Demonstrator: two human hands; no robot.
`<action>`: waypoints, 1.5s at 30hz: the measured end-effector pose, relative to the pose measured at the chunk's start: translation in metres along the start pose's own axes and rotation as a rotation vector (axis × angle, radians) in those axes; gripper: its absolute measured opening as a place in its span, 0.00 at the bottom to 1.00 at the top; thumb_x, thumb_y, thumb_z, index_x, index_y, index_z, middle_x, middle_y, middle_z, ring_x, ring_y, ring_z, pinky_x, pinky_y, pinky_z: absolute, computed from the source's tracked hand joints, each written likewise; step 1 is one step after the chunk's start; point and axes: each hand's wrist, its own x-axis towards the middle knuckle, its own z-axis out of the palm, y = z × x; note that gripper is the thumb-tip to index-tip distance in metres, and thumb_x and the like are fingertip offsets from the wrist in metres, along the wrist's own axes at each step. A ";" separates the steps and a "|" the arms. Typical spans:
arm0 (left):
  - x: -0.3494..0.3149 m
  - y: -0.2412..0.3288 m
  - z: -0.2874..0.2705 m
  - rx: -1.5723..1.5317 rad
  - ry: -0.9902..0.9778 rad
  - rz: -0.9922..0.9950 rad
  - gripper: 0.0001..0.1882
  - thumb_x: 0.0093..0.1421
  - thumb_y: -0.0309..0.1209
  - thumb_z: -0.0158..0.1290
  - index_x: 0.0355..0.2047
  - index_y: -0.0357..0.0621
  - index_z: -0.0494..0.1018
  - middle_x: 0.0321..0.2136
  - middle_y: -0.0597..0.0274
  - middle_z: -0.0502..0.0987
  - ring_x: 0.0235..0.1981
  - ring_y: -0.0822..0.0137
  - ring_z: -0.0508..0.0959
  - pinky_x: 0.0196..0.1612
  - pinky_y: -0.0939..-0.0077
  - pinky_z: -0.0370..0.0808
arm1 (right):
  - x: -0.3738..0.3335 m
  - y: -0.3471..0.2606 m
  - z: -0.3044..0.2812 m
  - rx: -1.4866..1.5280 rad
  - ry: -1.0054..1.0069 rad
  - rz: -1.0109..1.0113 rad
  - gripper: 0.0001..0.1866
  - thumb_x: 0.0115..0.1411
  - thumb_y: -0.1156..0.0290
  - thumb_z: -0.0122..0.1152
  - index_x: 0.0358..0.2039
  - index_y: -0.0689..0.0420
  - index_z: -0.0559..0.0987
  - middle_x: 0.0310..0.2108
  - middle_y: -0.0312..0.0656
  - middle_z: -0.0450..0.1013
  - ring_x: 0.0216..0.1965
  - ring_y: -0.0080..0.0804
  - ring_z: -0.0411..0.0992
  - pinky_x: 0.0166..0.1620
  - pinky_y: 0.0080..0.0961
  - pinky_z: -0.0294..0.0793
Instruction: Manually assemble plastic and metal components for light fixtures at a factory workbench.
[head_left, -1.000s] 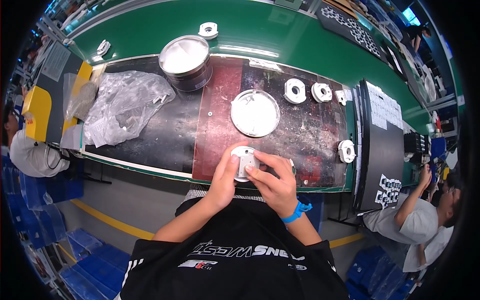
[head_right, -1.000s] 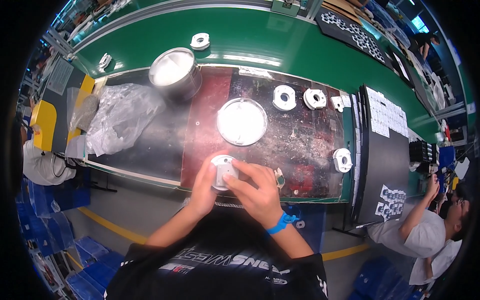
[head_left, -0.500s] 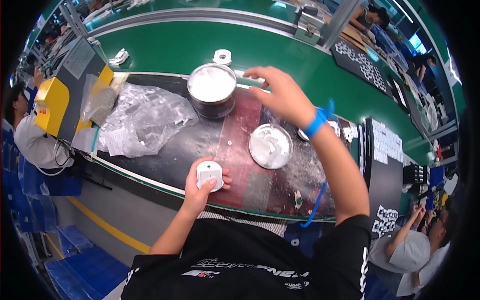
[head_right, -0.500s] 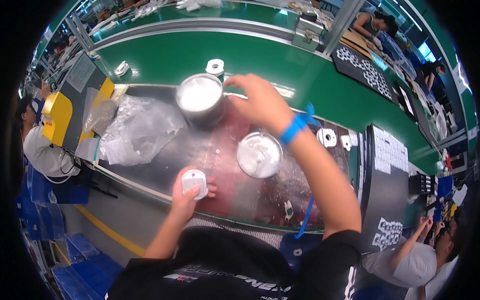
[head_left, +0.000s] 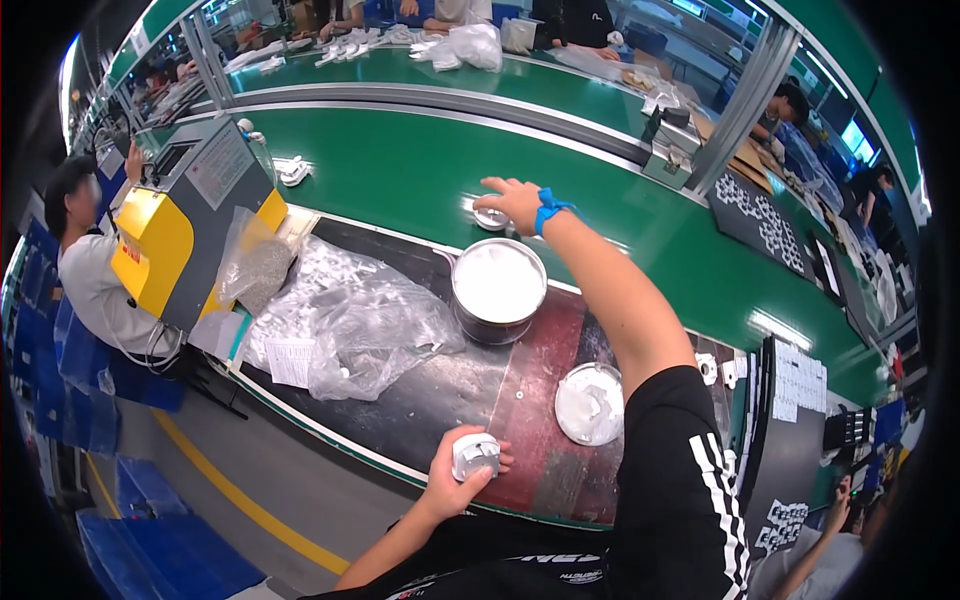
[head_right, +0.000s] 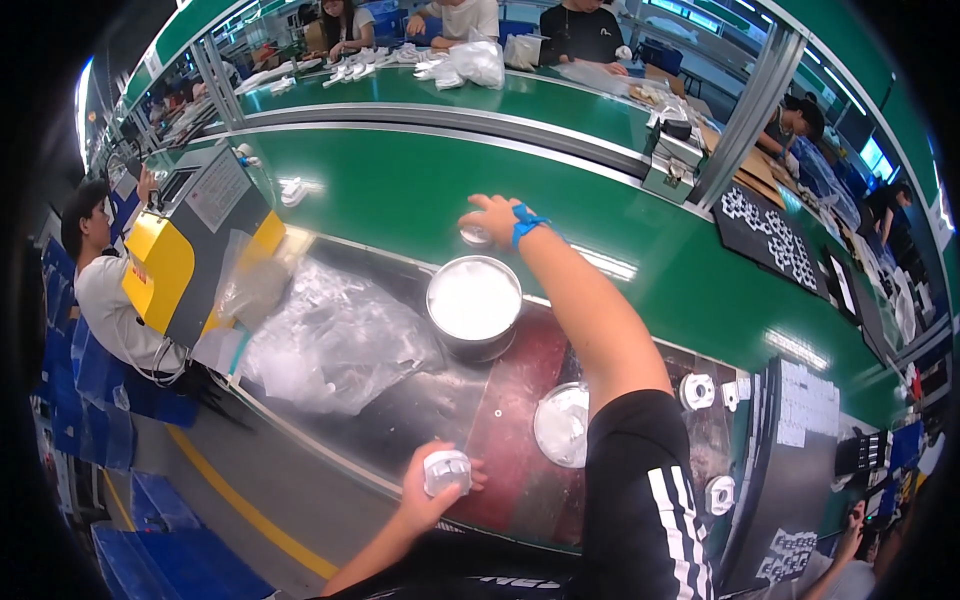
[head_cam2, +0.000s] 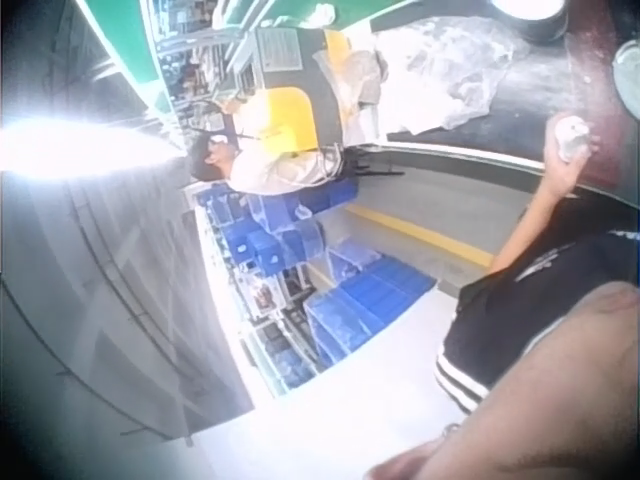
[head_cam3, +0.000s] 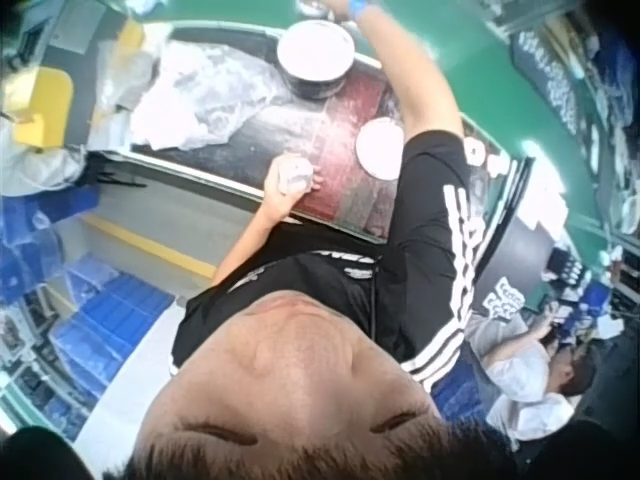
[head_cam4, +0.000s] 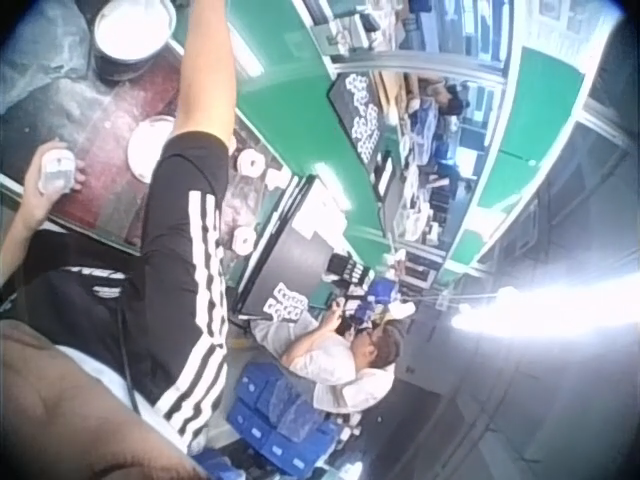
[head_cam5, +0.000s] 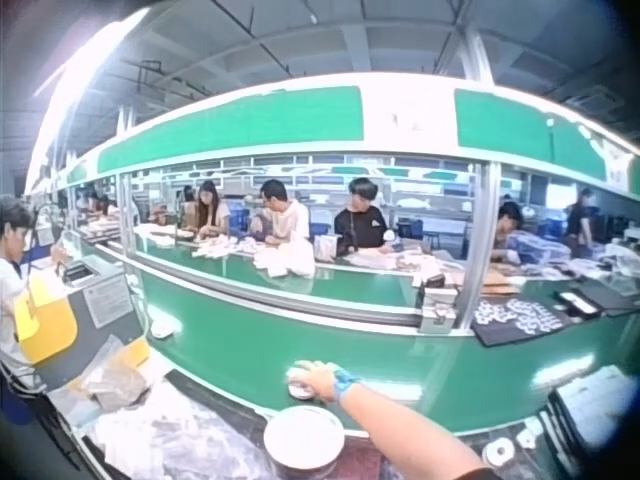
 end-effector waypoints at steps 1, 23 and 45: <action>0.002 0.000 0.000 -0.003 0.007 0.008 0.28 0.63 0.21 0.50 0.61 0.40 0.53 0.51 0.38 0.72 0.49 0.54 0.78 0.53 0.58 0.77 | 0.003 -0.002 0.001 0.026 -0.032 0.018 0.35 0.49 0.77 0.66 0.56 0.29 0.71 0.61 0.42 0.64 0.59 0.46 0.67 0.56 0.42 0.71; 0.001 0.004 -0.009 -0.039 -0.101 0.005 0.28 0.63 0.27 0.54 0.61 0.43 0.56 0.48 0.47 0.75 0.46 0.61 0.80 0.49 0.67 0.77 | -0.196 -0.146 -0.104 0.126 0.078 0.253 0.16 0.49 0.68 0.67 0.40 0.55 0.80 0.37 0.47 0.74 0.42 0.47 0.73 0.44 0.39 0.74; -0.002 0.008 -0.006 0.014 -0.278 -0.080 0.30 0.60 0.24 0.56 0.61 0.43 0.58 0.47 0.51 0.76 0.46 0.62 0.79 0.49 0.68 0.77 | -0.120 -0.246 -0.043 0.259 0.490 -0.137 0.06 0.52 0.73 0.59 0.31 0.58 0.74 0.29 0.44 0.71 0.34 0.44 0.73 0.36 0.36 0.76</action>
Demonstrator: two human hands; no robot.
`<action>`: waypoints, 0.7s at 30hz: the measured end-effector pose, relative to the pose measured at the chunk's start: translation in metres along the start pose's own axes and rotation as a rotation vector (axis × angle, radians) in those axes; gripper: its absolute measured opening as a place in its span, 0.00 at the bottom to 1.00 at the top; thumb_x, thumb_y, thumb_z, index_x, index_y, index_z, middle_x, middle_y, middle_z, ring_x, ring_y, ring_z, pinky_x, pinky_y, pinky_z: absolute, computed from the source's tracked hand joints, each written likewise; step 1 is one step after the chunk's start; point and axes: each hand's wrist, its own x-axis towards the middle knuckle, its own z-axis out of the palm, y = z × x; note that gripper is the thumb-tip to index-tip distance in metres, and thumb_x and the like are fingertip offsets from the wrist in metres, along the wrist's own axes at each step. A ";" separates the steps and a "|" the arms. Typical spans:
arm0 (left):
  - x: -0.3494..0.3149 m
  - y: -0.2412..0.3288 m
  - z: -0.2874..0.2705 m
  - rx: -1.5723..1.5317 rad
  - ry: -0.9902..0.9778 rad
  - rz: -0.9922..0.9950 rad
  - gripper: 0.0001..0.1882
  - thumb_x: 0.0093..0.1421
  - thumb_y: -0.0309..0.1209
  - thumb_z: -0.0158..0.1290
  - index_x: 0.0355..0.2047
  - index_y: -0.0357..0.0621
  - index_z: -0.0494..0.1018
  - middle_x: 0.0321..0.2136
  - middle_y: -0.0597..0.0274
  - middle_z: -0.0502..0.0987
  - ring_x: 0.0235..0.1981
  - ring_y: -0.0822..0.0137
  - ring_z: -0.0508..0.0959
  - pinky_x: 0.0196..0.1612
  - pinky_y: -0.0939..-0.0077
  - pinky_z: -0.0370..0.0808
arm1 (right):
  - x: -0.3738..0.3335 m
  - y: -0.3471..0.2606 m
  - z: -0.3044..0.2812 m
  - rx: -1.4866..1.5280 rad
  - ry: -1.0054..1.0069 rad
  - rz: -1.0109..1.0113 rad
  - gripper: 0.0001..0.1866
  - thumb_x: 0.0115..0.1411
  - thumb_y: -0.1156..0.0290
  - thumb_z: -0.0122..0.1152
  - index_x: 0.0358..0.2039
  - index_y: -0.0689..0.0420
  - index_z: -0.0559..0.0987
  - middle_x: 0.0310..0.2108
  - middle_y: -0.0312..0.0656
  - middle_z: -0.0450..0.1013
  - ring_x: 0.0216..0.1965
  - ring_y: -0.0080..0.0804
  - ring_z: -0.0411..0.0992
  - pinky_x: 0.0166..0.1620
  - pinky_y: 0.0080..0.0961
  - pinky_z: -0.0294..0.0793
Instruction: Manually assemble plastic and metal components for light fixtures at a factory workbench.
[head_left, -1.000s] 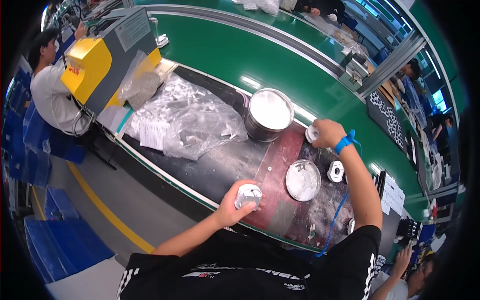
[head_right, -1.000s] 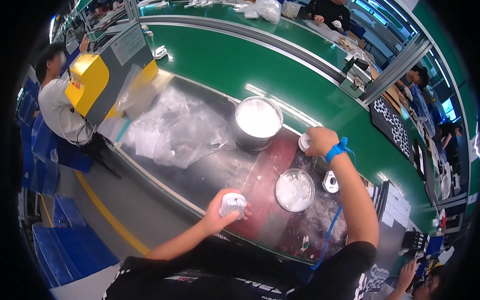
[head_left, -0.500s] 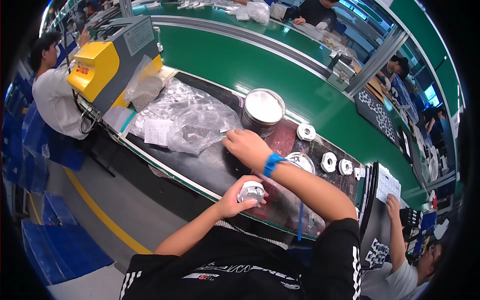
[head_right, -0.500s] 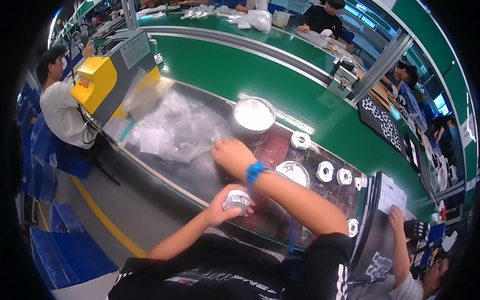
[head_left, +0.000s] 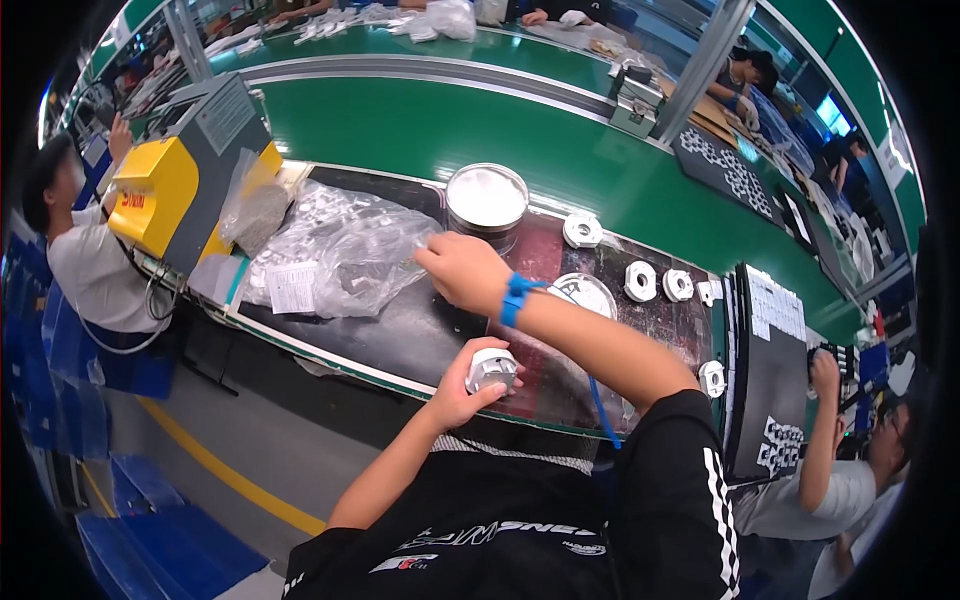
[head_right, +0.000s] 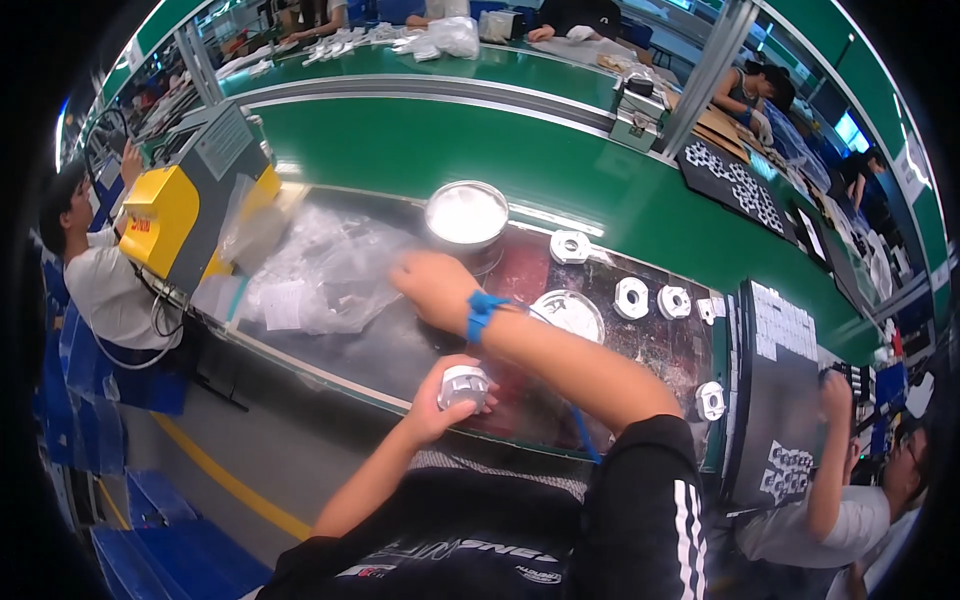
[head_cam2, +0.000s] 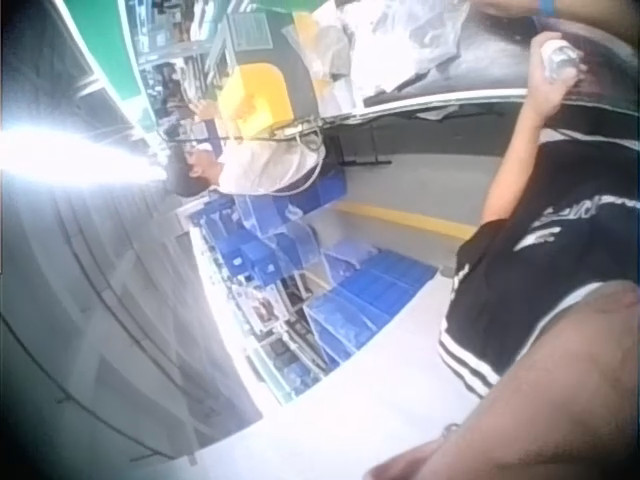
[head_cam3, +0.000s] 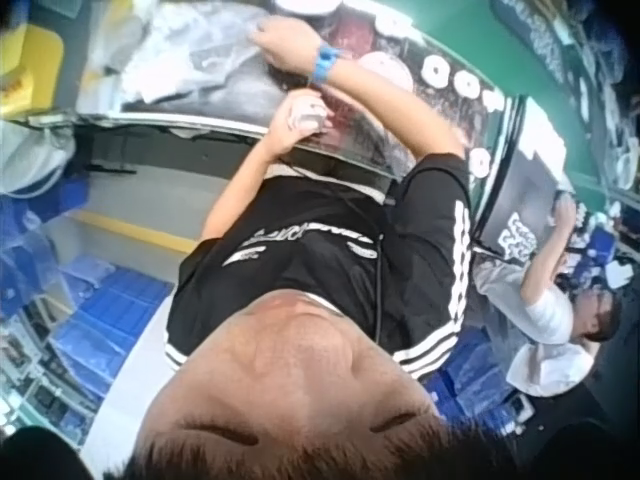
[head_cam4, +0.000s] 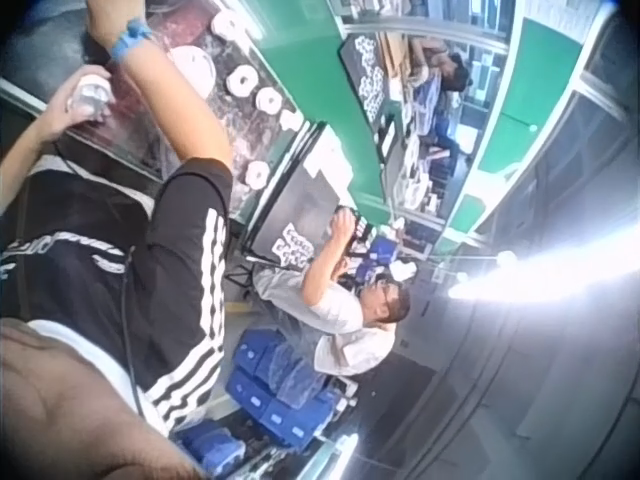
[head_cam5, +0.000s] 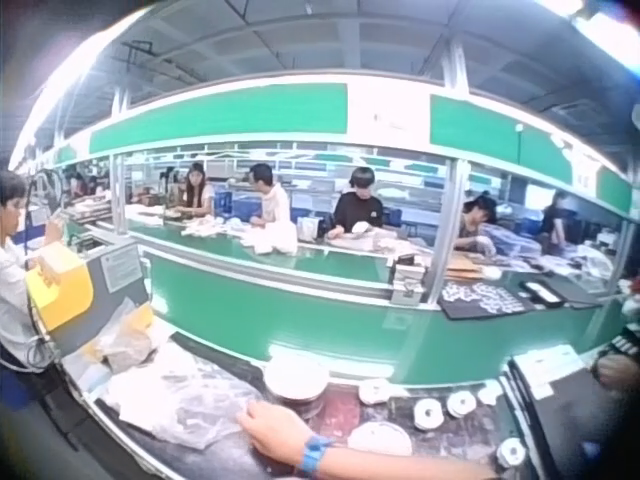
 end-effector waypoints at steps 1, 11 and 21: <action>0.000 -0.001 0.000 -0.001 -0.015 -0.012 0.30 0.60 0.24 0.56 0.61 0.43 0.58 0.47 0.51 0.76 0.46 0.62 0.79 0.49 0.68 0.77 | -0.009 -0.010 -0.022 0.083 0.004 0.111 0.08 0.52 0.74 0.60 0.33 0.58 0.72 0.29 0.46 0.70 0.34 0.48 0.73 0.35 0.39 0.75; -0.001 -0.008 0.005 -0.049 0.074 0.048 0.30 0.59 0.25 0.57 0.59 0.42 0.58 0.47 0.42 0.75 0.45 0.56 0.80 0.50 0.61 0.78 | -0.193 -0.077 -0.091 0.570 0.263 0.999 0.05 0.52 0.79 0.66 0.30 0.59 0.79 0.25 0.35 0.75 0.24 0.17 0.69 0.27 0.17 0.67; 0.027 -0.017 0.056 -0.183 0.064 0.025 0.29 0.61 0.29 0.54 0.60 0.42 0.56 0.47 0.40 0.74 0.44 0.54 0.80 0.46 0.59 0.79 | -0.261 -0.081 -0.093 0.205 0.267 0.996 0.06 0.53 0.80 0.67 0.31 0.62 0.78 0.29 0.44 0.76 0.27 0.34 0.75 0.31 0.26 0.73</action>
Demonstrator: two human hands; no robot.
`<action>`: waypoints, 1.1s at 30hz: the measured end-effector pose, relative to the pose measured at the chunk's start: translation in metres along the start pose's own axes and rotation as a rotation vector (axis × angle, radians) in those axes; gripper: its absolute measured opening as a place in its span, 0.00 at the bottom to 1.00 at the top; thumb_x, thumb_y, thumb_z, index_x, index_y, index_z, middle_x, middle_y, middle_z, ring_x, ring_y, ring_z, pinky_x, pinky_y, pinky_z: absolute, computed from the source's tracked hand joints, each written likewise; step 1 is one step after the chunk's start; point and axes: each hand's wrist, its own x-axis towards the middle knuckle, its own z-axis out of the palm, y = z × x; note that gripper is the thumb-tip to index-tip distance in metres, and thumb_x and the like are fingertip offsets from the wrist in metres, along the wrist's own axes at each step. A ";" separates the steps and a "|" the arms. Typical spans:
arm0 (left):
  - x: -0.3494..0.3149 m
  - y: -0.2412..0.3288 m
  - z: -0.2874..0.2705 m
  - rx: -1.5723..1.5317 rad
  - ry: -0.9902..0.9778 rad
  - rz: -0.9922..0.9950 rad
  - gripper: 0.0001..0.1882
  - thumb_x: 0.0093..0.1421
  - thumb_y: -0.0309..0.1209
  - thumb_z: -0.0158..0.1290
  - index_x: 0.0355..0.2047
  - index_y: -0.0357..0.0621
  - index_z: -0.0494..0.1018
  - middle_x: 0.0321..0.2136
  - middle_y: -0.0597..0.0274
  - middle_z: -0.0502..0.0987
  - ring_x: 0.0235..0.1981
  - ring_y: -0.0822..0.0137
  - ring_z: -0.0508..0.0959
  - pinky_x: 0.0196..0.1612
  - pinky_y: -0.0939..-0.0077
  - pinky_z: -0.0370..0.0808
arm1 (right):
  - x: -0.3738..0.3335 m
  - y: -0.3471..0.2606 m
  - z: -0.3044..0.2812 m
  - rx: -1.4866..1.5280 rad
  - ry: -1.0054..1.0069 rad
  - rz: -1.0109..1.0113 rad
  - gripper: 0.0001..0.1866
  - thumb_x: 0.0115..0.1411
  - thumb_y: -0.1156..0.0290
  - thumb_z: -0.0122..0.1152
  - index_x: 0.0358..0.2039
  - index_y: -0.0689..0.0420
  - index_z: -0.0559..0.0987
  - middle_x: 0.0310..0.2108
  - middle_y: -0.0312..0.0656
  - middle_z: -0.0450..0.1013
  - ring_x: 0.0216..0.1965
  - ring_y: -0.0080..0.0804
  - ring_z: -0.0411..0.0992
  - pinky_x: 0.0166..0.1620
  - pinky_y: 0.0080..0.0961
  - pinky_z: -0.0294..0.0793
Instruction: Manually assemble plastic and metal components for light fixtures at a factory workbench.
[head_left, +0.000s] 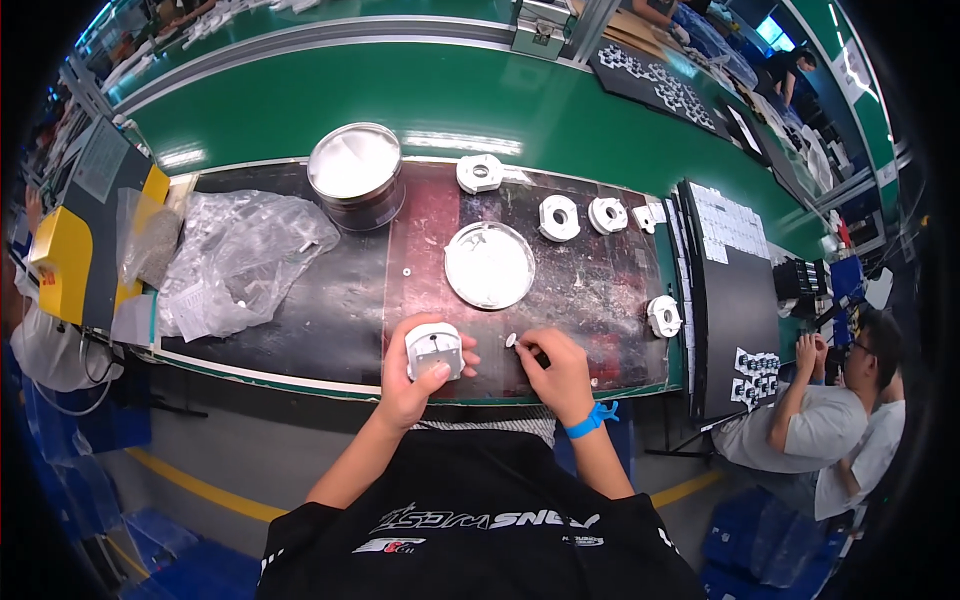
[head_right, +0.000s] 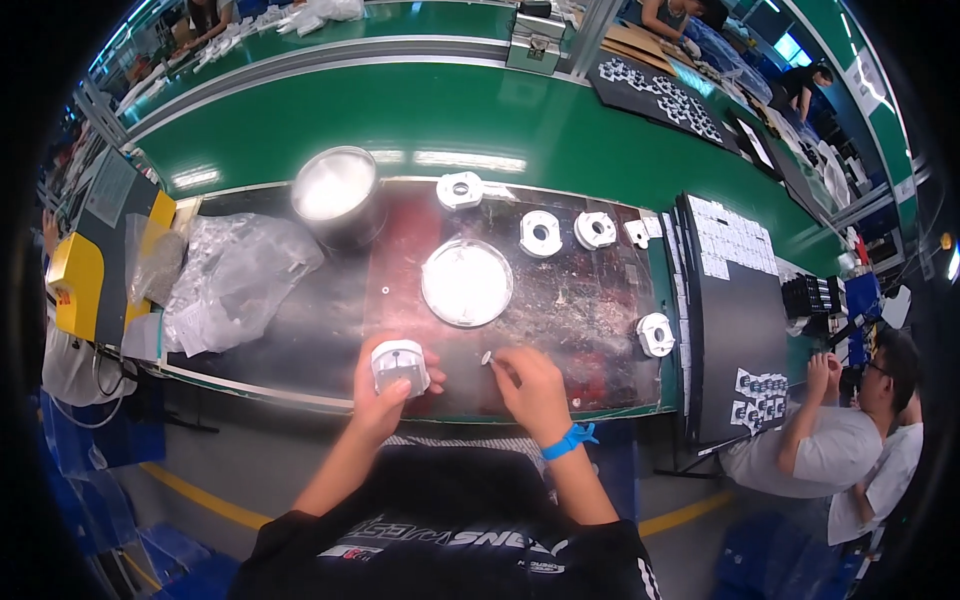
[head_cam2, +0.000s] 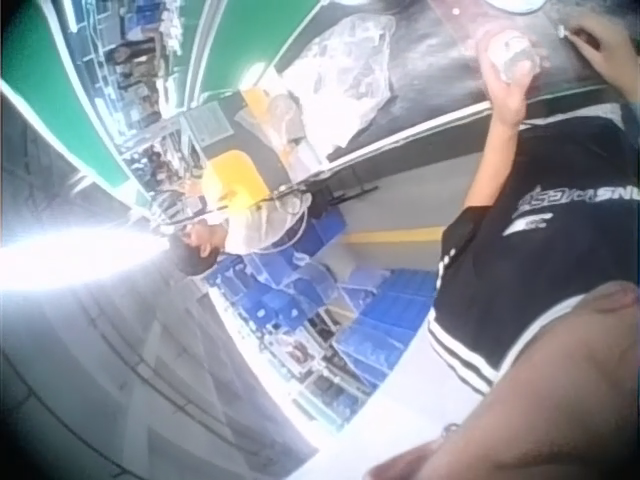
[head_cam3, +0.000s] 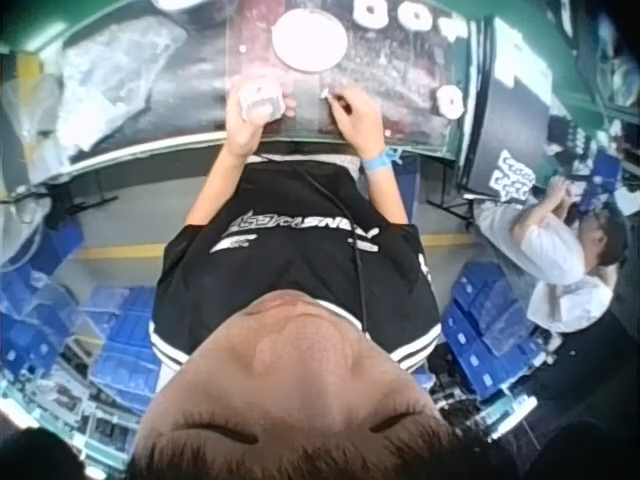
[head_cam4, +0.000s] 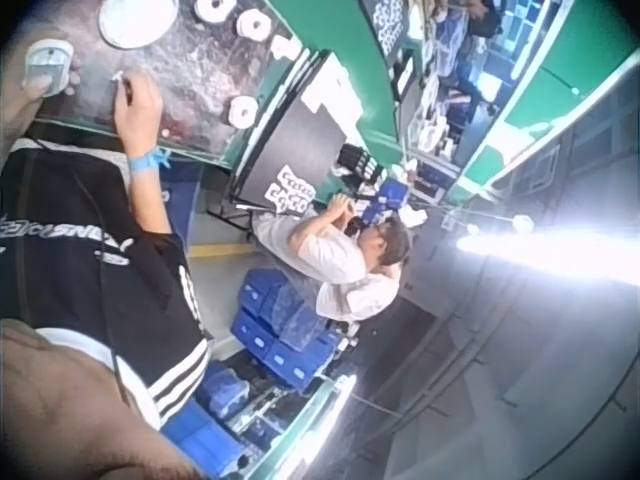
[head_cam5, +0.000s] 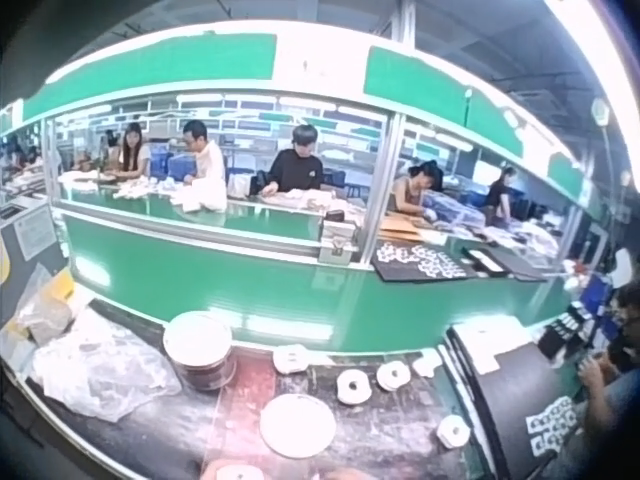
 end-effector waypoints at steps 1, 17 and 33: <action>0.003 -0.008 0.003 -0.023 0.017 0.005 0.29 0.61 0.29 0.54 0.60 0.42 0.56 0.47 0.40 0.74 0.44 0.54 0.80 0.46 0.60 0.79 | 0.003 0.001 -0.002 -0.001 -0.006 0.003 0.06 0.53 0.80 0.67 0.31 0.62 0.78 0.29 0.44 0.76 0.27 0.34 0.75 0.31 0.26 0.73; 0.008 -0.025 0.003 -0.075 0.119 -0.042 0.30 0.61 0.28 0.54 0.61 0.44 0.56 0.47 0.42 0.74 0.44 0.55 0.79 0.46 0.60 0.78 | 0.086 0.010 -0.012 -0.132 -0.088 -0.221 0.05 0.52 0.76 0.67 0.31 0.56 0.81 0.31 0.38 0.79 0.36 0.38 0.73 0.41 0.33 0.70; 0.010 -0.023 0.002 -0.075 0.104 -0.044 0.30 0.61 0.29 0.54 0.61 0.44 0.56 0.47 0.40 0.74 0.44 0.55 0.79 0.45 0.60 0.78 | 0.092 0.010 -0.005 -0.273 -0.083 -0.329 0.06 0.50 0.75 0.66 0.30 0.52 0.82 0.28 0.35 0.78 0.34 0.38 0.72 0.39 0.34 0.67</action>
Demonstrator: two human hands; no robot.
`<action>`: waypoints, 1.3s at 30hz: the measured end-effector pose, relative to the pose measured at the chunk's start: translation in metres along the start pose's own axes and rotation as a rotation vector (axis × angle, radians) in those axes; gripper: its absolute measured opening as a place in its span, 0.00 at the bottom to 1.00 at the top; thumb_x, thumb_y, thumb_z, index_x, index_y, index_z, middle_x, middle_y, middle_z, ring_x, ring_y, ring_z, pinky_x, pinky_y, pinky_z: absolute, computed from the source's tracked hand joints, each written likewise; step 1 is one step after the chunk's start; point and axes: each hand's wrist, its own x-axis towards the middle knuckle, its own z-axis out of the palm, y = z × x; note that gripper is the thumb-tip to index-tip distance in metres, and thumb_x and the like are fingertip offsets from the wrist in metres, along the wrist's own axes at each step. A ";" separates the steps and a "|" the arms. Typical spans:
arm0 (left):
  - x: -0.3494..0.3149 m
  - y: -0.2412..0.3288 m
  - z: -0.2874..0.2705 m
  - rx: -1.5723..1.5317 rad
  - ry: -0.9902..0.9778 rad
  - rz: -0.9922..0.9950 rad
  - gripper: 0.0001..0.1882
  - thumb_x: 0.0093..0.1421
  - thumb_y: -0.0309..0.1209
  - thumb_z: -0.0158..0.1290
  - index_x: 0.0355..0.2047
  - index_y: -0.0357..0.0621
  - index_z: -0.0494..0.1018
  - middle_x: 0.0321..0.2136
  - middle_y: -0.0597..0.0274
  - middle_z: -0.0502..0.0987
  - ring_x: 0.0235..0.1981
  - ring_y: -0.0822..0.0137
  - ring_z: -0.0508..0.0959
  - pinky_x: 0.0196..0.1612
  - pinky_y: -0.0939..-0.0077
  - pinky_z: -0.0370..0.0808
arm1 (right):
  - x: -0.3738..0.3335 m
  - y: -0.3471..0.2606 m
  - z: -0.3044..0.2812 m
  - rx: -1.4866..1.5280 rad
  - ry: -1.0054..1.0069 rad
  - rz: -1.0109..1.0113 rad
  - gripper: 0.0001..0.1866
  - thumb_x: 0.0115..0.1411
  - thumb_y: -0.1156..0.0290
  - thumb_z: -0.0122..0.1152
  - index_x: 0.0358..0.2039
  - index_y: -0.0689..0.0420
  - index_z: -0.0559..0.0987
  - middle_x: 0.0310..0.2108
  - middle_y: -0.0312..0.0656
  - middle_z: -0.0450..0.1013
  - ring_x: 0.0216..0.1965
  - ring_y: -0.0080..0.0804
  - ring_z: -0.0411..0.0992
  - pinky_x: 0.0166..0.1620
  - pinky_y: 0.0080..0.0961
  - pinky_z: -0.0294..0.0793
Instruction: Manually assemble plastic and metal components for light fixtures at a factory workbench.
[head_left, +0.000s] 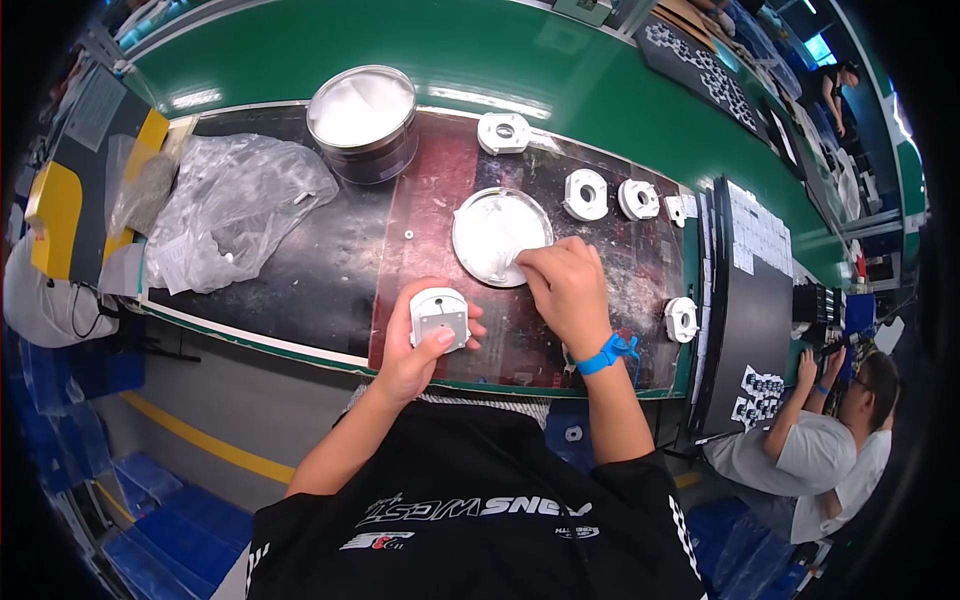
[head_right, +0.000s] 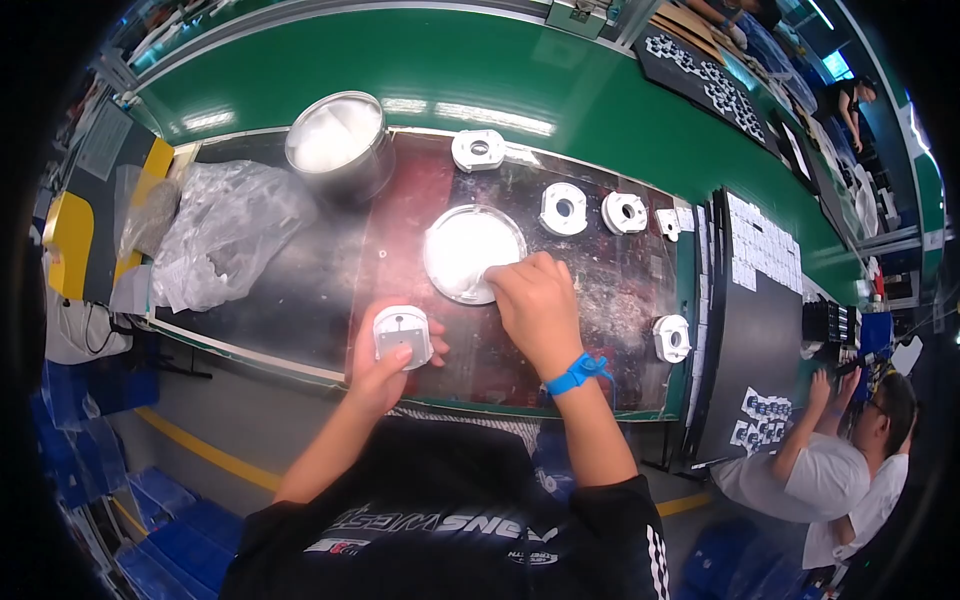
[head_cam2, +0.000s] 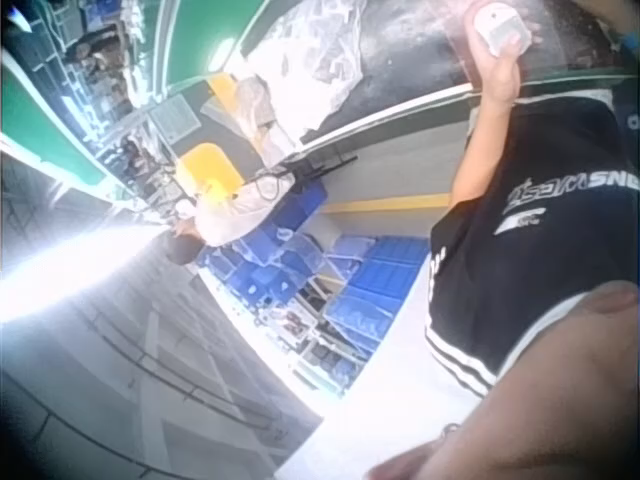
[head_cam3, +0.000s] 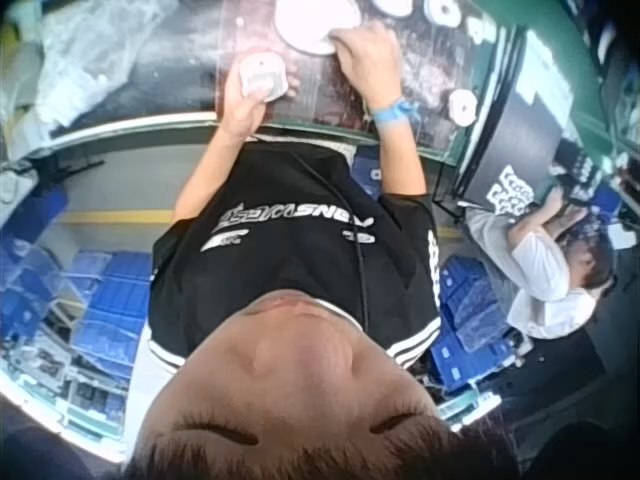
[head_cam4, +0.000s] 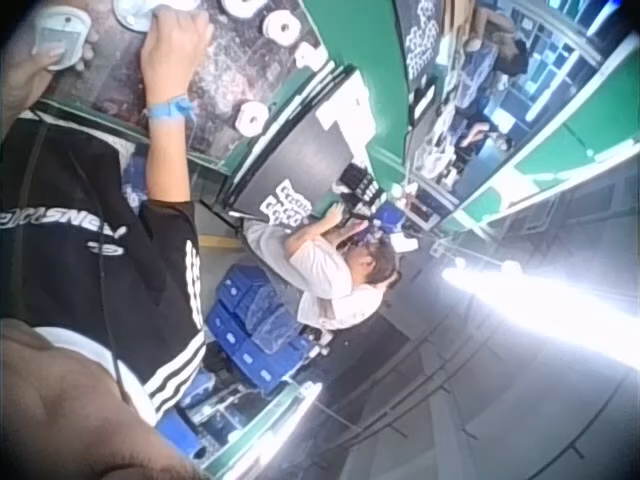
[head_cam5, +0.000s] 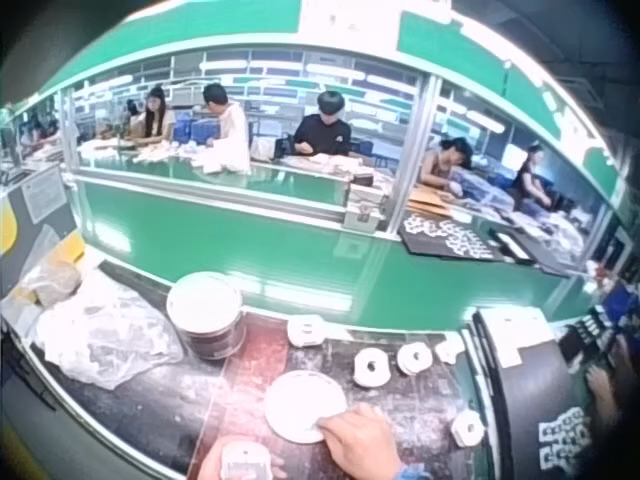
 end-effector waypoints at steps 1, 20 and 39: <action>0.000 0.000 0.000 -0.006 0.005 -0.007 0.30 0.61 0.29 0.54 0.61 0.44 0.56 0.47 0.40 0.74 0.44 0.55 0.79 0.45 0.60 0.79 | 0.000 0.000 0.000 -0.012 -0.011 -0.002 0.06 0.50 0.76 0.66 0.30 0.52 0.82 0.27 0.35 0.78 0.34 0.38 0.72 0.39 0.34 0.67; 0.000 0.001 0.000 -0.029 0.006 -0.039 0.29 0.61 0.29 0.54 0.60 0.45 0.56 0.47 0.42 0.74 0.45 0.55 0.79 0.46 0.61 0.78 | 0.003 -0.002 0.002 0.002 -0.029 0.052 0.07 0.48 0.78 0.67 0.29 0.52 0.82 0.28 0.35 0.78 0.35 0.39 0.72 0.40 0.35 0.67; -0.003 -0.002 0.002 0.006 0.027 -0.024 0.30 0.62 0.29 0.54 0.61 0.44 0.55 0.47 0.43 0.74 0.44 0.55 0.79 0.47 0.59 0.79 | -0.020 -0.014 -0.028 1.181 0.096 0.580 0.21 0.61 0.80 0.62 0.55 0.62 0.75 0.41 0.37 0.75 0.42 0.19 0.71 0.45 0.18 0.71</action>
